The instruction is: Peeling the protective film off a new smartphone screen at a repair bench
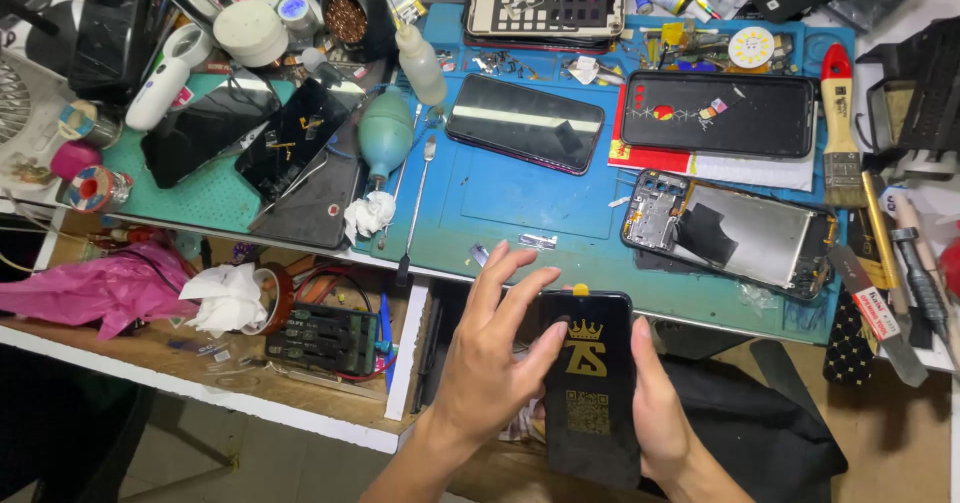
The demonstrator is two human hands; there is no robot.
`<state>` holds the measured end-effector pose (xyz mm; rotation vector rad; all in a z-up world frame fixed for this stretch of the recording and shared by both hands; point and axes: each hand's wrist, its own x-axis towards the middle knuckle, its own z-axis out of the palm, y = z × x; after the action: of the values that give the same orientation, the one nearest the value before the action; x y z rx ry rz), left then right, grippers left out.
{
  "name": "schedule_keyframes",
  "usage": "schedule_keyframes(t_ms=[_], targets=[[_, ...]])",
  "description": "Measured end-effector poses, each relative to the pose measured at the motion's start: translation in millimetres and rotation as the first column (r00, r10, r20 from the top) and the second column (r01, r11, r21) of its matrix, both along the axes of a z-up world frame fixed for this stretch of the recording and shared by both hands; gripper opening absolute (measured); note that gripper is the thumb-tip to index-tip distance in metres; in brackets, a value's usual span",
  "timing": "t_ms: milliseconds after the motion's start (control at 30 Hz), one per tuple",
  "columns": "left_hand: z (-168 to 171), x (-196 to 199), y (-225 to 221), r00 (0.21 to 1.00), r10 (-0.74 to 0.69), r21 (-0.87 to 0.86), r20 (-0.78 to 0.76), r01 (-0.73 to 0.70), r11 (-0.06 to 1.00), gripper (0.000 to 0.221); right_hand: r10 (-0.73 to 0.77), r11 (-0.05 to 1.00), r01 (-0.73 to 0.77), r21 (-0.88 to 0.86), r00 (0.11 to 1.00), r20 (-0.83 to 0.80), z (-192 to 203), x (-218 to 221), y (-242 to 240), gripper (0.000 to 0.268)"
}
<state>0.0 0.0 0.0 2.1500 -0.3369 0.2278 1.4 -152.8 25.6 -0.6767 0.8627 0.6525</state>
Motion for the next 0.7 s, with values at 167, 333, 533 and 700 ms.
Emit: schedule_keyframes(t_ms=[167,333,533,700], targets=[[17,14,4,0.993,-0.116,0.053,-0.006,0.116,0.992,0.038,0.028,0.958,-0.099,0.269,0.966,0.257,-36,-17,-13,0.083],[33,19,4,0.978,-0.196,0.104,0.065,0.189,0.976,0.027,0.002,0.954,-0.104,0.281,0.940,0.341,-71,-26,-22,0.079],[33,12,-1,0.954,-0.264,0.145,0.143,0.243,0.959,0.020,0.089,0.924,-0.284,0.257,0.812,0.577,-83,-31,-25,0.080],[25,5,-10,0.940,-0.166,0.196,0.297,0.110,0.974,0.013,-0.009,0.956,-0.184,0.229,0.760,0.650,-84,-31,-21,0.071]])
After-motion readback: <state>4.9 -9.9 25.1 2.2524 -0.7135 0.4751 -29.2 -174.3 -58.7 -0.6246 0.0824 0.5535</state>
